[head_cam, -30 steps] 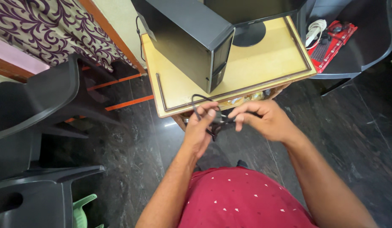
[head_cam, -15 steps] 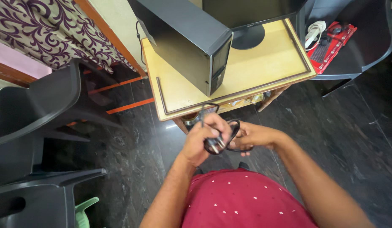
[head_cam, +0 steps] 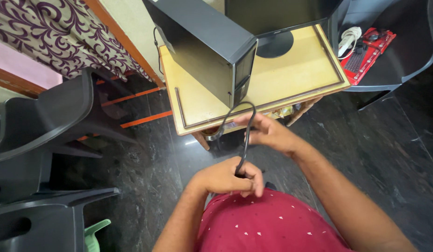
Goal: The person connects a VGA cable to the back of a desktop computer tower and then to a monitor. They then connect a power cable to the computer tower. The person handles the cables and positions the monitor on the desk.
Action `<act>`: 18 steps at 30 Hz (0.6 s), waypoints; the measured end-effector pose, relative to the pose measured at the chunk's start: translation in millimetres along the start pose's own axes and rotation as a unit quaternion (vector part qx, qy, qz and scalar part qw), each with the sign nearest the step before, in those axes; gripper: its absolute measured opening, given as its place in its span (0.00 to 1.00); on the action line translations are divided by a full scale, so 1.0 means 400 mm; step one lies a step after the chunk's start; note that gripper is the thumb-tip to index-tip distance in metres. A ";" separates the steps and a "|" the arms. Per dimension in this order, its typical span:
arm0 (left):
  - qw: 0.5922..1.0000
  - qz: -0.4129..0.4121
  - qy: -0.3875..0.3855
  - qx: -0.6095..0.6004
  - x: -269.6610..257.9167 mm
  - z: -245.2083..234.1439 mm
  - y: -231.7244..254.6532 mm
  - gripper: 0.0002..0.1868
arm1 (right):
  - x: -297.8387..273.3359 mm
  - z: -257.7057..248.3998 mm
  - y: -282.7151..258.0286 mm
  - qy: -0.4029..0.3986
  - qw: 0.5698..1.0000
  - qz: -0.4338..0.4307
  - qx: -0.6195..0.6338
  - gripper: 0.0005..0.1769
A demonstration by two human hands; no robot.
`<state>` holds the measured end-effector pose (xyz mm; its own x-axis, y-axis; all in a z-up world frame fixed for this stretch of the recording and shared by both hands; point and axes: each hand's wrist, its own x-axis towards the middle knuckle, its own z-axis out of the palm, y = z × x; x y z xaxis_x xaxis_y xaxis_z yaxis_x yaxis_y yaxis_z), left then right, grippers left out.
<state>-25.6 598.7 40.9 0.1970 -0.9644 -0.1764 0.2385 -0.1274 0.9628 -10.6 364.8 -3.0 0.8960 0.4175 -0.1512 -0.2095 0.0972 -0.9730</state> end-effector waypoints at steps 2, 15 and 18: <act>0.999 0.009 0.024 0.029 0.000 0.005 0.006 0.09 | -0.004 0.000 -0.026 -0.011 0.989 -0.062 0.136 0.27; 0.911 0.026 0.411 -0.028 -0.018 -0.042 -0.103 0.11 | -0.110 0.005 -0.114 0.077 0.954 -0.105 0.268 0.13; 0.855 0.133 0.490 -0.109 -0.012 -0.066 -0.117 0.11 | -0.126 -0.005 -0.125 0.132 0.979 -0.044 0.150 0.14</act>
<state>-12.6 615.6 -8.7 0.9478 -0.2828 -0.1470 0.2118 0.2143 0.9535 -44.3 337.1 52.8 0.9773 0.1524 -0.1472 -0.1971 0.3995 -0.8953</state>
